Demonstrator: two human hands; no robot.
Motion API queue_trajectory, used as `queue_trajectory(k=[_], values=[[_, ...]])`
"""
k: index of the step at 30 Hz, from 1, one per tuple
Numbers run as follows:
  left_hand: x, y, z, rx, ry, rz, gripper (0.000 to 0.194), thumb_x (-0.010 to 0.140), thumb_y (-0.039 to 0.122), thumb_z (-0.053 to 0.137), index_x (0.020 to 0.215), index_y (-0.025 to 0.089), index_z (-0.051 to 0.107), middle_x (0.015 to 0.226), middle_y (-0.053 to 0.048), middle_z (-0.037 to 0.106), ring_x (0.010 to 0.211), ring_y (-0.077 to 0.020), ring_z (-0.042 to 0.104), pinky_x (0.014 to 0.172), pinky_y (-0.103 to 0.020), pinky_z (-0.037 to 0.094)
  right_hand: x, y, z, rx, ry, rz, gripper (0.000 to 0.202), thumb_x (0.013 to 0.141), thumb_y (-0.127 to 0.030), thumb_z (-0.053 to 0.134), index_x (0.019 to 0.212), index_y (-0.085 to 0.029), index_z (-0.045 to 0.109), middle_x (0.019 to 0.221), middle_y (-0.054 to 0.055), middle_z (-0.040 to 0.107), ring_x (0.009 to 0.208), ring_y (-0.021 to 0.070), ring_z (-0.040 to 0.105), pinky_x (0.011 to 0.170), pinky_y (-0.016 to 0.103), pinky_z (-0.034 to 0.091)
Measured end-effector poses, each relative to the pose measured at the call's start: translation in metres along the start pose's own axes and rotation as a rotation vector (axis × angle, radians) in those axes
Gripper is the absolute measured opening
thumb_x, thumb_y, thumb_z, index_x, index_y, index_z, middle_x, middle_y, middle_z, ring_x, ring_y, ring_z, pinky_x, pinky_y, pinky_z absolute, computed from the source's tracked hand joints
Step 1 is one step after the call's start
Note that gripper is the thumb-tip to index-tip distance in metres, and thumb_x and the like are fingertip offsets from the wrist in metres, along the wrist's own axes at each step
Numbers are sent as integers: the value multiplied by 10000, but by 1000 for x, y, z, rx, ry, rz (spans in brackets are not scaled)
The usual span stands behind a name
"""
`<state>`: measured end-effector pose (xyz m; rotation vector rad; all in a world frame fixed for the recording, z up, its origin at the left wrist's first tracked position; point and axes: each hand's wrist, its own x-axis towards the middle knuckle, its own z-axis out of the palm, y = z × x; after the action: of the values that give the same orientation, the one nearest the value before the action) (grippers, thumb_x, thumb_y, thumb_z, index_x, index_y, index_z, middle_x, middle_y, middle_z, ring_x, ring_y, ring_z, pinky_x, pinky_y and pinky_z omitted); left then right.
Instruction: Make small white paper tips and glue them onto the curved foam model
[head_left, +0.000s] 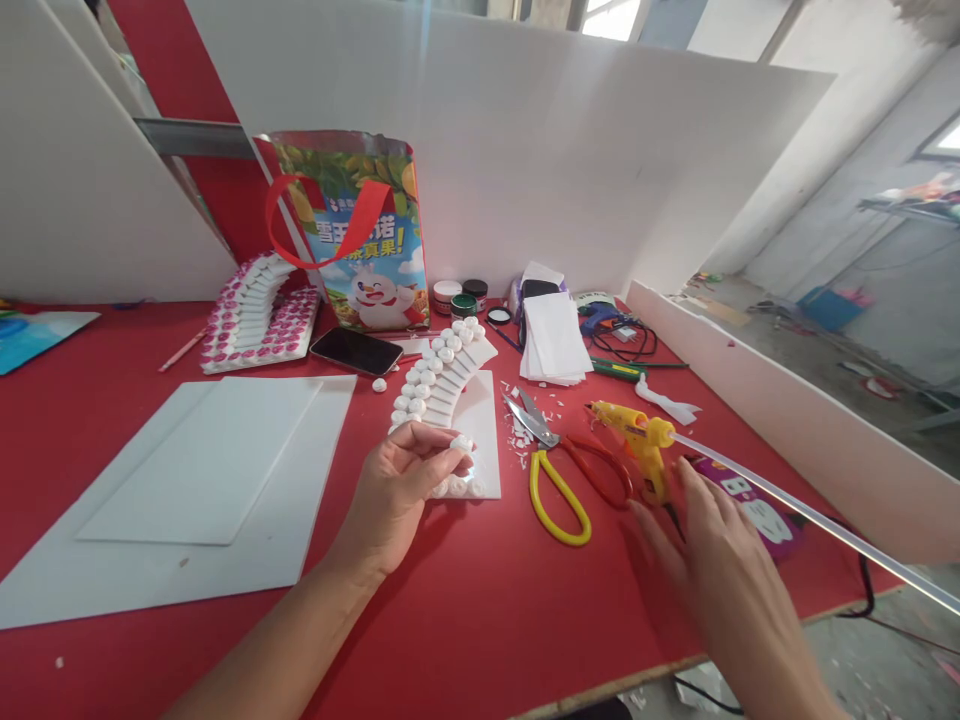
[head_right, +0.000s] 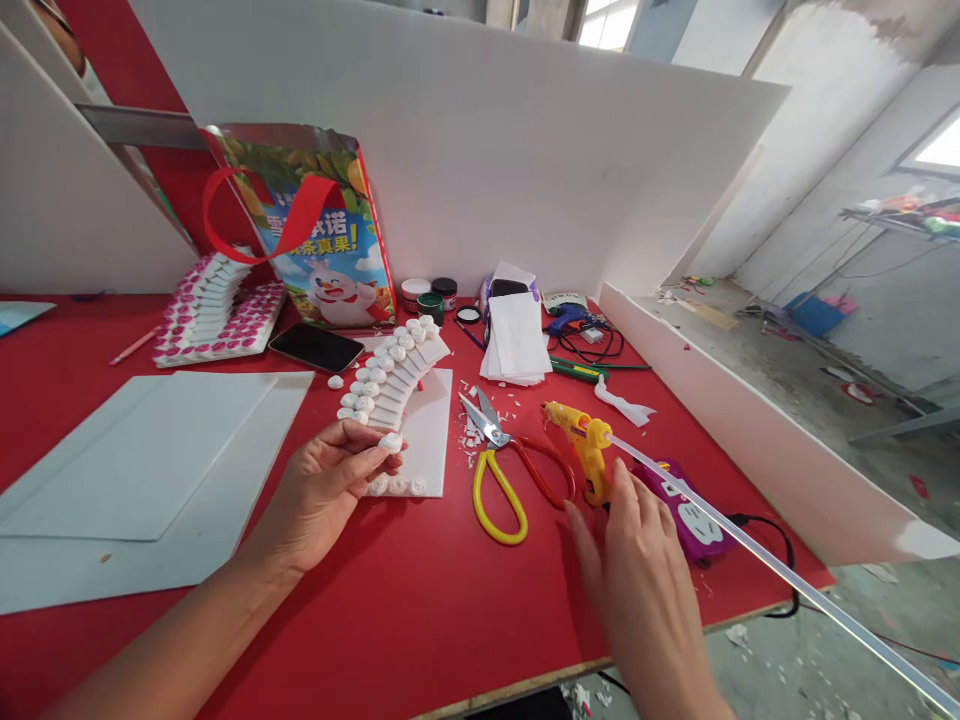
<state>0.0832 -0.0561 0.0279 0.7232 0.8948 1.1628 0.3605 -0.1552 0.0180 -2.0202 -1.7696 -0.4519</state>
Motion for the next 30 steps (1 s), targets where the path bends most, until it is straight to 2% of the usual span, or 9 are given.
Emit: queue_trajectory(k=[3,6,9,12,17,26,30], values=[[-5,2,9,-110,21,-93,318,570,299,969,725,166,726,796,-25,751,708,-121,692,693,-219,579,-4,-28,-23,87,94,-197,347,1035,-307,508,1316,-110,564,1147,187,697,1042,315,665,884,437,536],[-14,2,21,-162,22,-212,331,544,302,975,720,145,743,799,-44,756,705,-116,679,694,-207,576,3,-61,-37,288,101,-474,299,1006,-116,523,1300,-119,583,1148,153,689,1071,253,632,918,365,512],[-23,2,32,-166,17,-314,335,527,293,972,711,133,741,756,-30,728,697,-103,648,689,-189,561,18,-87,-35,371,89,-664,297,1039,-100,403,1231,-111,631,1133,146,699,1036,255,617,881,381,499],[-29,3,38,-123,-11,-360,343,534,313,966,678,144,705,690,-3,678,680,-103,618,669,-191,543,33,-97,-28,362,109,-701,299,1046,-110,396,1194,-76,653,1066,141,717,933,248,613,811,383,499],[-30,3,37,1,-10,-305,359,591,380,948,714,151,700,719,-5,683,721,-113,624,733,-216,539,44,-90,-23,305,62,-742,306,1039,-104,397,1095,-60,695,943,131,712,800,235,573,709,380,492],[-31,-4,40,66,-47,-263,352,644,407,925,765,158,708,765,-39,737,780,-154,679,816,-279,539,44,-83,-22,258,14,-761,353,1046,-99,348,1078,-66,699,938,162,702,815,248,579,721,402,534],[-31,-2,36,134,-71,-234,340,705,443,870,817,155,729,823,-69,759,822,-184,693,874,-323,537,47,-84,-20,253,6,-770,298,1031,-85,395,1087,-54,686,949,163,701,831,252,591,740,402,537]])
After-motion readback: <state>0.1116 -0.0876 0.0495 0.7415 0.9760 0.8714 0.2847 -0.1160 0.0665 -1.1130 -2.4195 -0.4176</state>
